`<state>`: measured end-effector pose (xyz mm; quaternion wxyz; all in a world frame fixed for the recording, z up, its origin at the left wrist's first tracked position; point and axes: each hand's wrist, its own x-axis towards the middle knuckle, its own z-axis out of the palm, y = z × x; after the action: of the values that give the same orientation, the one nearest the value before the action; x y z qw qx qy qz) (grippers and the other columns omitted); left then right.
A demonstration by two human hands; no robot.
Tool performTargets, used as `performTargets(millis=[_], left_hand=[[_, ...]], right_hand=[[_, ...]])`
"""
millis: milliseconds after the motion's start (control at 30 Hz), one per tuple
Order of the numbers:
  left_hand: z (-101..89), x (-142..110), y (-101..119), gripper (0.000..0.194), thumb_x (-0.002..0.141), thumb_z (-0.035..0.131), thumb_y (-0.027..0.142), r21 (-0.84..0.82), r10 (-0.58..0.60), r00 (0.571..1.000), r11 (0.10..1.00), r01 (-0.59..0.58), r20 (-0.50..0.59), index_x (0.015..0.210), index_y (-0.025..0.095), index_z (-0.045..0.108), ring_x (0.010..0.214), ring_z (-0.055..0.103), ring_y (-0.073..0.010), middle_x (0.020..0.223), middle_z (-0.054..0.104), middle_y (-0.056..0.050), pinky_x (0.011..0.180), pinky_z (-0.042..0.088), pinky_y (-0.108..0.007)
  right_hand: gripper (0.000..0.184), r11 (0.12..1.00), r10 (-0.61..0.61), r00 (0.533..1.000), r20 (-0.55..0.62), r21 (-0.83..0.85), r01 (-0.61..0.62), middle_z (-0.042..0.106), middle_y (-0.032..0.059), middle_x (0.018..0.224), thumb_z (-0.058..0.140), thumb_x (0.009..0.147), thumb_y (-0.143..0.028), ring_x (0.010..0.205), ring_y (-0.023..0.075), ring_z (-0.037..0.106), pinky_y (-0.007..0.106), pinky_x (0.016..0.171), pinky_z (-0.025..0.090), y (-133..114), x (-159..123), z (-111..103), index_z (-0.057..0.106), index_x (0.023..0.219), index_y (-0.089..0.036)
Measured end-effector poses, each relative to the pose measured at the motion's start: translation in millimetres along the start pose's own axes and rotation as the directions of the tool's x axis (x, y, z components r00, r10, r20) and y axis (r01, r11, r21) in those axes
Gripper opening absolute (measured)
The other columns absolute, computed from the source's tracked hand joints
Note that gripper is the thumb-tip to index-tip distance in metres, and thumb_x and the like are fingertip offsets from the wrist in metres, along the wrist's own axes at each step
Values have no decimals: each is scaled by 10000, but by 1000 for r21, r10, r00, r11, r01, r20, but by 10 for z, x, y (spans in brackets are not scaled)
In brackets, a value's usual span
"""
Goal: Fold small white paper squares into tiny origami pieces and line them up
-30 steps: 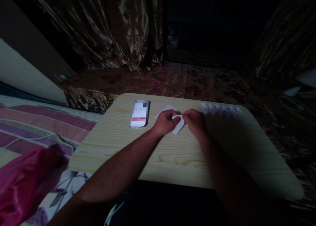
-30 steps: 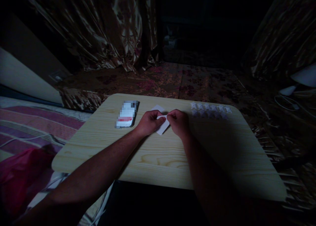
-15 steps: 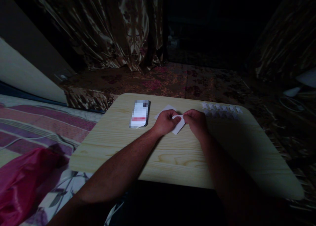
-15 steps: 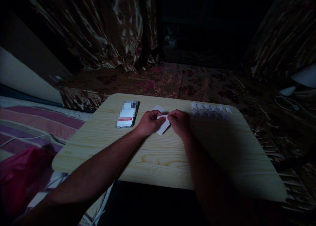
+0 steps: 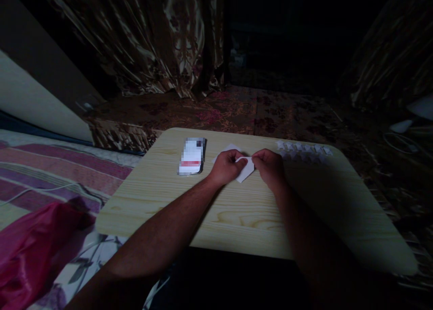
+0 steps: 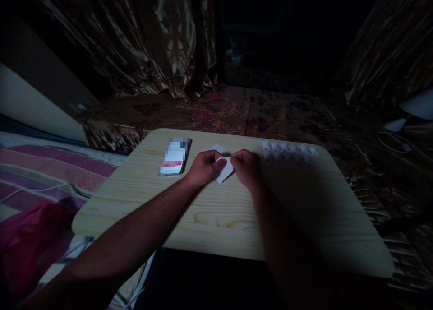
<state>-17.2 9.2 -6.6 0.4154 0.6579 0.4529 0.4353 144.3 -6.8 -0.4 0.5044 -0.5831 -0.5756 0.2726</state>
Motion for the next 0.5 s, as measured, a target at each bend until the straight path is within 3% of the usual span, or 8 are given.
performTargets(millis=[500], left_hand=[[-1, 13, -34, 239, 764, 628, 383, -19, 16, 1000, 1000, -16, -23, 768, 147, 660, 615, 525, -116, 701, 645, -29, 563, 402, -219]], right_hand=[[138, 1000, -27, 997, 75, -9, 28, 657, 7, 614, 586, 707, -297, 580, 159, 600, 252, 536, 428, 72, 5, 11, 662, 733, -185]])
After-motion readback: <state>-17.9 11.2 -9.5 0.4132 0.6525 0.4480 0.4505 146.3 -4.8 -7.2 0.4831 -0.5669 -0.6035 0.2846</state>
